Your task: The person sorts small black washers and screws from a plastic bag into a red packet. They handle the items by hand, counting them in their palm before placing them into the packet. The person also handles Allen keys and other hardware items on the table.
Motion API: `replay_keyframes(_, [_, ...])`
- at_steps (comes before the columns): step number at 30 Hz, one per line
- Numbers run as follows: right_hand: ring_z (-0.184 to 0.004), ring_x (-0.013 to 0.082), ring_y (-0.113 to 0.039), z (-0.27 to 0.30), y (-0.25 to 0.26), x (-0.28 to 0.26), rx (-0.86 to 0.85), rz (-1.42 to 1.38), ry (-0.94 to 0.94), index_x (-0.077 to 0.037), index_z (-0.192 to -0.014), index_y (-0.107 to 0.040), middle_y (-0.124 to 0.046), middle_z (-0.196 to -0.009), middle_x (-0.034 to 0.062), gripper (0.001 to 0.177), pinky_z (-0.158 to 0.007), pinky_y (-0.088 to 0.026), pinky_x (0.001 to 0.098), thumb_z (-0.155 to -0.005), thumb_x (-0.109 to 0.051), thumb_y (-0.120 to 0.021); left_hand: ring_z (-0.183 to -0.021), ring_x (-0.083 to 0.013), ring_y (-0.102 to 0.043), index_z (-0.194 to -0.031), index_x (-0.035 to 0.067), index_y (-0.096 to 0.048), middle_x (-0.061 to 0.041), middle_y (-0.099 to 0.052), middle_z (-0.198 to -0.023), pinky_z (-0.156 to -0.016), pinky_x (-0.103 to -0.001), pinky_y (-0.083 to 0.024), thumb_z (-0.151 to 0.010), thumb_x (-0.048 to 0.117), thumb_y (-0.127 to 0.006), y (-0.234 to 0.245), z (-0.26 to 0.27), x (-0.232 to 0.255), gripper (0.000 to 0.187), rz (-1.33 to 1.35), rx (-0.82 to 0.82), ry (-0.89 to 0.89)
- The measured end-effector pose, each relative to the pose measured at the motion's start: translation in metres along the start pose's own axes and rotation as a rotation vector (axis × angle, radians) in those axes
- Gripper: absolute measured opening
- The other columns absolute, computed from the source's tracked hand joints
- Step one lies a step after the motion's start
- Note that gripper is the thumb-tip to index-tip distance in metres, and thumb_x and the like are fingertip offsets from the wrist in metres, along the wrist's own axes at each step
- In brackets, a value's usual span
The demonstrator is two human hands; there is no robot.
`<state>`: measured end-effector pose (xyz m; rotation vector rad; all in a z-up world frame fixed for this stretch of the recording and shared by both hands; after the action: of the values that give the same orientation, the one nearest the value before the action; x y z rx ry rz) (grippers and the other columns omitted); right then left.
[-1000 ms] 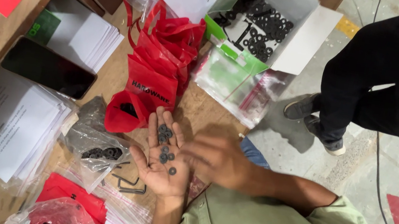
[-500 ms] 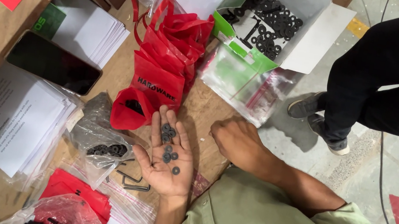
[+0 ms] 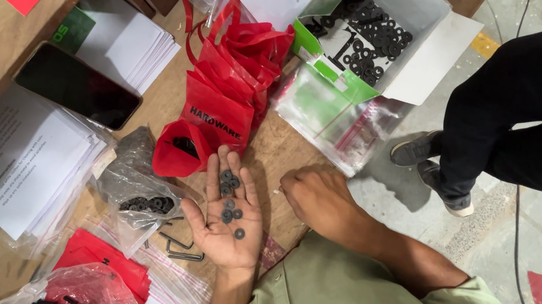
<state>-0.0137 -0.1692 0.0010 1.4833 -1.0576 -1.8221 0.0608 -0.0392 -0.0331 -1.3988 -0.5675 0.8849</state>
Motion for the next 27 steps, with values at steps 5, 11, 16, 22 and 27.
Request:
replay_keyframes(5, [-0.088, 0.0399, -0.068, 0.004, 0.003, -0.006, 0.040, -0.034, 0.046, -0.004, -0.096, -0.069, -0.071, -0.089, 0.0153, 0.013, -0.072, -0.052, 0.0535, -0.085, -0.010, -0.065, -0.156, -0.0302, -0.030, -0.161, -0.005, -0.030, -0.019, -0.030, -0.169, -0.130, -0.045, -0.024, -0.108, 0.053, -0.046, 0.001, 0.001, -0.001, 0.080, -0.020, 0.003, 0.001])
replay_keyframes(11, [-0.092, 0.0391, -0.067, 0.011, 0.003, -0.011, 0.110, -0.070, 0.082, -0.005, -0.101, -0.070, -0.071, -0.095, 0.0143, 0.018, -0.075, -0.051, 0.0522, -0.086, -0.011, -0.065, -0.156, -0.0303, -0.031, -0.161, -0.006, -0.029, -0.019, -0.030, -0.169, -0.130, -0.045, -0.024, -0.108, 0.053, -0.046, 0.001, 0.001, 0.000, 0.081, -0.017, 0.004, -0.002])
replay_keyframes(16, [-0.093, 0.0376, -0.068, 0.010, 0.013, -0.016, 0.101, -0.105, 0.054, -0.005, -0.104, -0.070, -0.071, -0.097, 0.0133, 0.018, -0.075, -0.052, 0.0510, -0.089, -0.013, -0.065, -0.156, -0.0300, -0.031, -0.162, -0.005, -0.028, -0.020, -0.031, -0.169, -0.131, -0.045, -0.024, -0.107, 0.053, -0.046, 0.001, 0.002, -0.001, 0.082, -0.028, -0.004, 0.000])
replay_keyframes(22, [-0.096, 0.0360, -0.068, 0.013, 0.031, -0.023, 0.153, -0.126, 0.097, -0.004, -0.107, -0.069, -0.071, -0.099, 0.0132, 0.018, -0.078, -0.053, 0.0495, -0.091, -0.014, -0.065, -0.156, -0.0297, -0.031, -0.162, -0.005, -0.028, -0.019, -0.031, -0.169, -0.131, -0.045, -0.024, -0.107, 0.053, -0.046, 0.002, 0.001, 0.000, 0.082, -0.052, -0.006, -0.003])
replay_keyframes(27, [-0.097, 0.0350, -0.070, 0.016, 0.058, -0.025, 0.234, -0.205, 0.161, -0.003, -0.115, -0.067, -0.071, -0.105, 0.0154, 0.025, -0.078, -0.055, 0.0459, -0.092, -0.011, -0.066, -0.156, -0.0287, -0.031, -0.162, -0.004, -0.029, -0.017, -0.031, -0.170, -0.131, -0.045, -0.024, -0.107, 0.053, -0.047, 0.005, -0.001, 0.001, 0.081, -0.126, 0.029, -0.019])
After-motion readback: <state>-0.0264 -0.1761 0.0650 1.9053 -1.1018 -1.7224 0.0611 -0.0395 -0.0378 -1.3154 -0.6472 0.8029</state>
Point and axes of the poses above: each hand's wrist, its own z-axis away from the middle knuckle, its own y-axis out of the back of the hand, x = y × z, the point moved 7 cm from there along -z, towards the middle knuckle
